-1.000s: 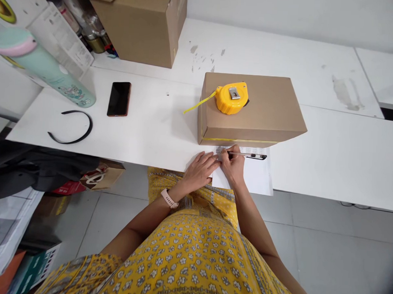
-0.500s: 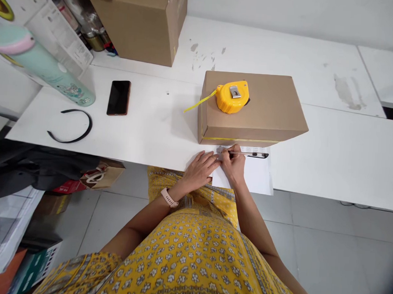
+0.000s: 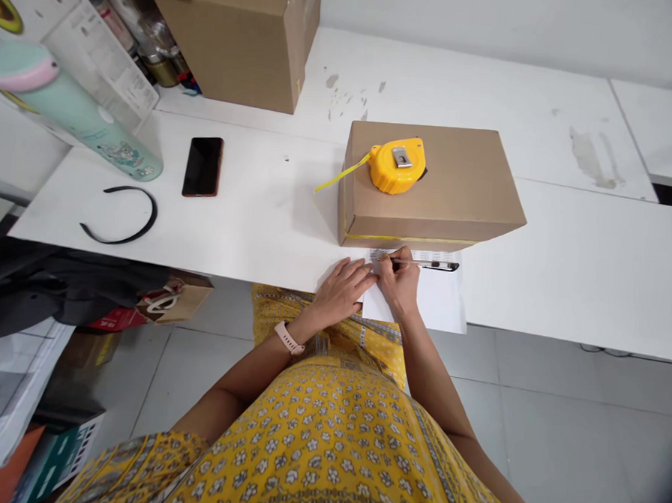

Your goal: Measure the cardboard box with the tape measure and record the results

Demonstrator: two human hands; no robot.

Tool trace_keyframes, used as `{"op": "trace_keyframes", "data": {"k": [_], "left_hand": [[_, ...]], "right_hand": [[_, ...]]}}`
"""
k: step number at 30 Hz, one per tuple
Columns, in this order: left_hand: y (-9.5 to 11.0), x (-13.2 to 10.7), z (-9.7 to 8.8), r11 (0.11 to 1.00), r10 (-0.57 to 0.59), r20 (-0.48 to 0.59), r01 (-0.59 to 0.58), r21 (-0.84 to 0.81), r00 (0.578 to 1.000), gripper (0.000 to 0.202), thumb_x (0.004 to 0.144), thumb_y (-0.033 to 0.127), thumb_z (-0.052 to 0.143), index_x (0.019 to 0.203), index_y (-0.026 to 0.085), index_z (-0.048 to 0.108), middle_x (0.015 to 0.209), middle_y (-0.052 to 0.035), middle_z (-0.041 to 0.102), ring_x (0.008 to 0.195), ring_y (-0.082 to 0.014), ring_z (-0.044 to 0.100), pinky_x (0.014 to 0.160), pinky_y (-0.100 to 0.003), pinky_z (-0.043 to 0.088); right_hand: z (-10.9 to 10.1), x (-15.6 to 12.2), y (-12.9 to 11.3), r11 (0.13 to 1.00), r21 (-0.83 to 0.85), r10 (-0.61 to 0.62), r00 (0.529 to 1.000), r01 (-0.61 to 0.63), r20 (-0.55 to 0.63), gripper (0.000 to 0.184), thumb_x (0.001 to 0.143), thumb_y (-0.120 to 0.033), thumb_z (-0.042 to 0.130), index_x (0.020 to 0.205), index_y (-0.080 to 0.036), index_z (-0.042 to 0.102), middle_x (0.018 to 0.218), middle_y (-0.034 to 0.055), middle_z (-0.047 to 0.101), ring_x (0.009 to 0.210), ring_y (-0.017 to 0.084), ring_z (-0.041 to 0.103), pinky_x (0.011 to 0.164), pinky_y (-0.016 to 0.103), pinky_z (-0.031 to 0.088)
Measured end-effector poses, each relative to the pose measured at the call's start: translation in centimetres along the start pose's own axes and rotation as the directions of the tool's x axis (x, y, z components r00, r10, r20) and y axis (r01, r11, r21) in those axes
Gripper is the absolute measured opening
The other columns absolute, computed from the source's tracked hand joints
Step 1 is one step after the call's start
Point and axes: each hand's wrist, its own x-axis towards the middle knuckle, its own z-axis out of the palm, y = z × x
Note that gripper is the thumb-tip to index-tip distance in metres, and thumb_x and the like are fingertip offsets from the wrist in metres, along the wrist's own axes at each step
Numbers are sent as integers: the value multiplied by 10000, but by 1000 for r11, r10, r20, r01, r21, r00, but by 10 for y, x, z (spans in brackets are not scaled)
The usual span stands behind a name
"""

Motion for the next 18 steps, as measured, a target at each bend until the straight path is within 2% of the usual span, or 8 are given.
{"op": "trace_keyframes", "data": {"k": [11,18], "left_hand": [[0,-1,0,1000,1,-17,-1,-16,1000,635,840,187,674,1452,202,505,1499,-111,564,1480,-298,422,1263,-513,279],[0,-1,0,1000,-2,-4,2,-6,1000,619,851,181,669,1449,185,510,1505,-113,561,1482,-294,420,1267,-502,283]], "right_hand": [[-3,3,0,998,44,42,999,-41,-11,177,861,-319,588,735,-240,491,630,-61,522,591,124,489,588,268,394],[-3,4,0,998,48,28,999,-29,19,181,861,-347,600,751,-244,500,593,-59,529,580,129,489,573,265,394]]}}
